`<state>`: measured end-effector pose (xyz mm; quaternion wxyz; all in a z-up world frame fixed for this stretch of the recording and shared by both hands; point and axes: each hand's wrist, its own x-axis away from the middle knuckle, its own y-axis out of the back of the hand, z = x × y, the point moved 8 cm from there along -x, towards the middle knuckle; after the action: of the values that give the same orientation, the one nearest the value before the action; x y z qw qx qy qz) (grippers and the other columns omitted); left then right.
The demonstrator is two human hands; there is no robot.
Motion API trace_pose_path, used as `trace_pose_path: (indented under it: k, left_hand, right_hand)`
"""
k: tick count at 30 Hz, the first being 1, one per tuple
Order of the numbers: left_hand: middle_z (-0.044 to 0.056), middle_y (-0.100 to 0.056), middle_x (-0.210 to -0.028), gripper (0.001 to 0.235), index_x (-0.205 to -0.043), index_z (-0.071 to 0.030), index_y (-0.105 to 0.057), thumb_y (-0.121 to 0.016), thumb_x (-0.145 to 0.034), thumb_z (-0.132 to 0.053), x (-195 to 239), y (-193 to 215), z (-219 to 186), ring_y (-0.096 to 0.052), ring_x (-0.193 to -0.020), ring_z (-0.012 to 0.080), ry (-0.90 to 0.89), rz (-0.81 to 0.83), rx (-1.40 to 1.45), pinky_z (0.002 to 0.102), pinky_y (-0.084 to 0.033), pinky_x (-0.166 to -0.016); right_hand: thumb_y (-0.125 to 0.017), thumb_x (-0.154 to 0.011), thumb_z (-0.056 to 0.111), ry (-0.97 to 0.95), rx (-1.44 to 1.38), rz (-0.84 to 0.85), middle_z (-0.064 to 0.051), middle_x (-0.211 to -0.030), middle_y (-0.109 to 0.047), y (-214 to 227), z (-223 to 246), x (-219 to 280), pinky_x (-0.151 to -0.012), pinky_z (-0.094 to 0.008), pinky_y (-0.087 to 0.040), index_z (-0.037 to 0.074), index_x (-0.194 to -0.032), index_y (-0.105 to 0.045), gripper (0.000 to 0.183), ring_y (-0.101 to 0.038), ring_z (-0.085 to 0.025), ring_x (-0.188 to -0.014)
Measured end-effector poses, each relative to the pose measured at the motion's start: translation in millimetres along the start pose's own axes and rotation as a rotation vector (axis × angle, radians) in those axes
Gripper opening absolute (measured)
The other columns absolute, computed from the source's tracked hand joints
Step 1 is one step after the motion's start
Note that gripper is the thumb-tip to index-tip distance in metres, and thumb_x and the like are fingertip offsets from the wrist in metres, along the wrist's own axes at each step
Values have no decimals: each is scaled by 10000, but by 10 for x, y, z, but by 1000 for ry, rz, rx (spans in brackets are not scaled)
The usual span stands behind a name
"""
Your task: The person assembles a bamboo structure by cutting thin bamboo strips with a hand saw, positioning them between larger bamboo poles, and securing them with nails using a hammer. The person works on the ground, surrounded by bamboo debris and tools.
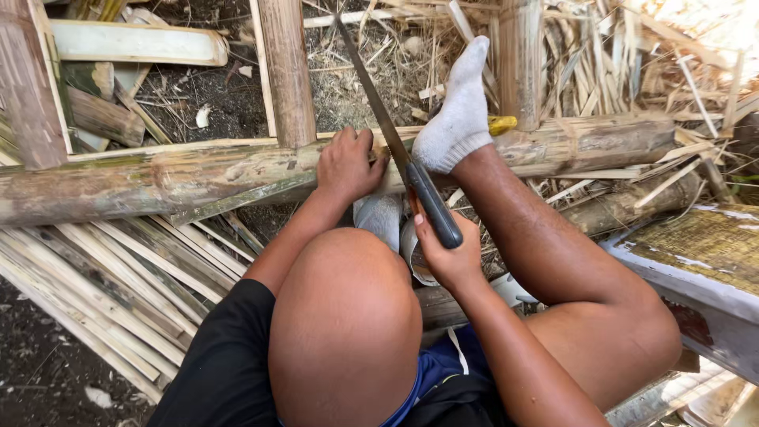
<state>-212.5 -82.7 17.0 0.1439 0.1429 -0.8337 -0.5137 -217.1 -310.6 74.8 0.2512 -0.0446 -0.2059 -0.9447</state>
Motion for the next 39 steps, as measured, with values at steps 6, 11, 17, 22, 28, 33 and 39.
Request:
trace_pose_path:
  k: [6,11,17,22,28,33,39]
  left_hand:
    - [208,-584,-1045,339,-1028,-55,-602,-783,-851,-281,185,-153,13,-599,-1023,415,-191,-178,54,529,-495,-806]
    - [210,-589,-1012,327,-1009,-45,-604,-778,-813,-241,154,-40,-114,-605,-1000,410,-263,-224,54,525,-505,-818]
    - [174,-634,-983,345,-960,-75,-644,-674,-975,-418,87,-5,-6,-627,-1006,391,54,-99,174,539,-491,-852]
    - [179,-634,-951,378,-955,-89,-663,-637,-947,-466,-3,-55,-40,-633,-971,382,93,-17,58,527,-495,-823]
    - [154,-629,-918,362,-934,-95,-659,-649,-948,-456,11,-39,-47,-637,-956,362,79,-9,81,514,-495,-828]
    - [146,-614,-898,346,-919,-86,-632,-675,-952,-428,73,-86,-34,-633,-932,359,35,-40,77,514,-489,-822]
    - [161,-584,-941,315,-956,-68,-609,-769,-887,-331,163,10,-100,-610,-955,366,-147,-157,109,504,-489,-815]
  right_hand:
    - [-731,-986,211,-22,-100,-19,-7,-656,-603,12,-67,116,-553,-287,-440,-14,-780,-640,318,-523,-73,-595]
    - [-715,-932,181,84,-56,-59,13,-679,-619,59,134,165,-567,-271,-468,8,-869,-681,187,-546,-59,-614]
    - [-734,-945,190,67,-27,-45,11,-635,-599,164,-6,133,-544,-283,-443,6,-752,-637,284,-521,-71,-586]
    - [-710,-951,207,-16,-97,5,23,-638,-590,183,-81,187,-532,-273,-431,26,-748,-622,286,-508,-61,-584]
    - [-709,-914,129,-173,-22,63,18,-630,-599,846,-214,1220,-511,-248,-439,16,-809,-684,156,-518,-64,-569]
    - [-727,-904,103,-204,117,14,-8,-681,-638,1080,-303,1598,-556,-252,-485,6,-869,-711,104,-595,-78,-613]
    - [-717,-992,177,-80,-298,-30,14,-655,-578,69,-316,-61,-499,-260,-423,11,-845,-613,246,-516,-62,-558]
